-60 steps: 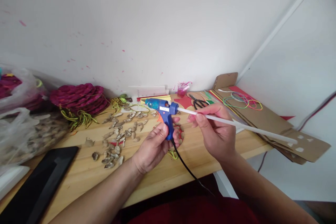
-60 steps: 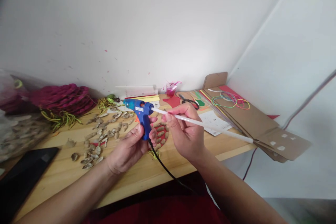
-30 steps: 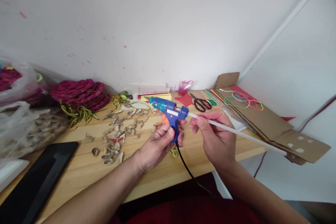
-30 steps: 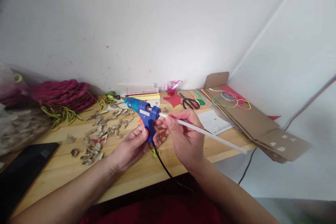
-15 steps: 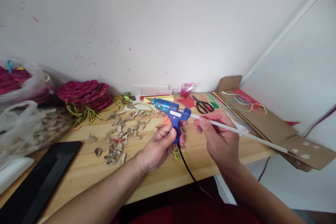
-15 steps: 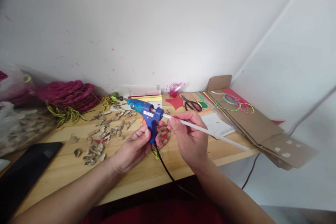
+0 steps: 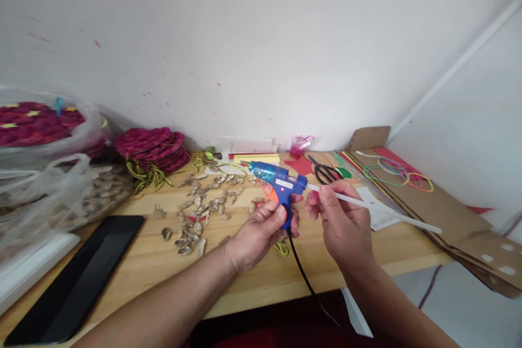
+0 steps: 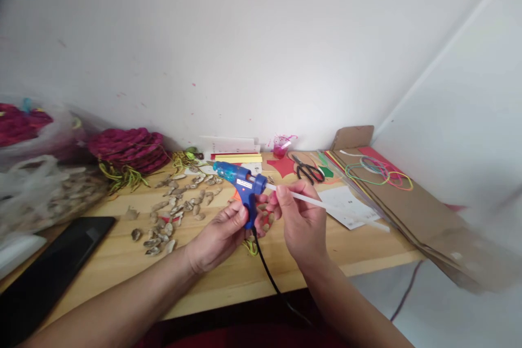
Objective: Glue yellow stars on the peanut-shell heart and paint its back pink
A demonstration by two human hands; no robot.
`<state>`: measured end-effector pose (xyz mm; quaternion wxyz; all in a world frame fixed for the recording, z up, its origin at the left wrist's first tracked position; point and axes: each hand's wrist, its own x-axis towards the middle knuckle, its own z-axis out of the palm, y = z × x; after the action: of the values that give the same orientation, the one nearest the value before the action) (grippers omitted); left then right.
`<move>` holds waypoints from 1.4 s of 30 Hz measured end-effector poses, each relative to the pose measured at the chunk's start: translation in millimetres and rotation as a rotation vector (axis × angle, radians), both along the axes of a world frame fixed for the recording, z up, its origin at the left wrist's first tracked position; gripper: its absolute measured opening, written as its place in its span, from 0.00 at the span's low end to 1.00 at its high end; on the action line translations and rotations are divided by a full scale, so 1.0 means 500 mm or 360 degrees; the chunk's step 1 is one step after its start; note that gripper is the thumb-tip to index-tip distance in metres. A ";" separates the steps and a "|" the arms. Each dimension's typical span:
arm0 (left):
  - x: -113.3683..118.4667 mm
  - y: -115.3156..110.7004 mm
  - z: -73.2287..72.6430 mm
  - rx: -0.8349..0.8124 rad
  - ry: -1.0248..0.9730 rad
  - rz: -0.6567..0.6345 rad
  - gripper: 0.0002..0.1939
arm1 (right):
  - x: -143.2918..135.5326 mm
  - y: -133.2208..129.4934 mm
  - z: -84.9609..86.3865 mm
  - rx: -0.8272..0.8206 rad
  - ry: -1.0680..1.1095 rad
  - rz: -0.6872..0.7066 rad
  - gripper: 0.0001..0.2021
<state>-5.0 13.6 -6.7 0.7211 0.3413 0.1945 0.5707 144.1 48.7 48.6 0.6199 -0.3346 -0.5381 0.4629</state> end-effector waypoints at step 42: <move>-0.056 0.035 0.000 -0.0018 0.1060 0.0328 0.40 | -0.030 0.077 -0.094 -0.0444 -0.0082 0.0222 0.17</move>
<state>-32.9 31.1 -6.7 0.5585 0.4834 0.4558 0.4967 128.9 87.0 1.8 0.5197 -0.3910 -0.5061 0.5665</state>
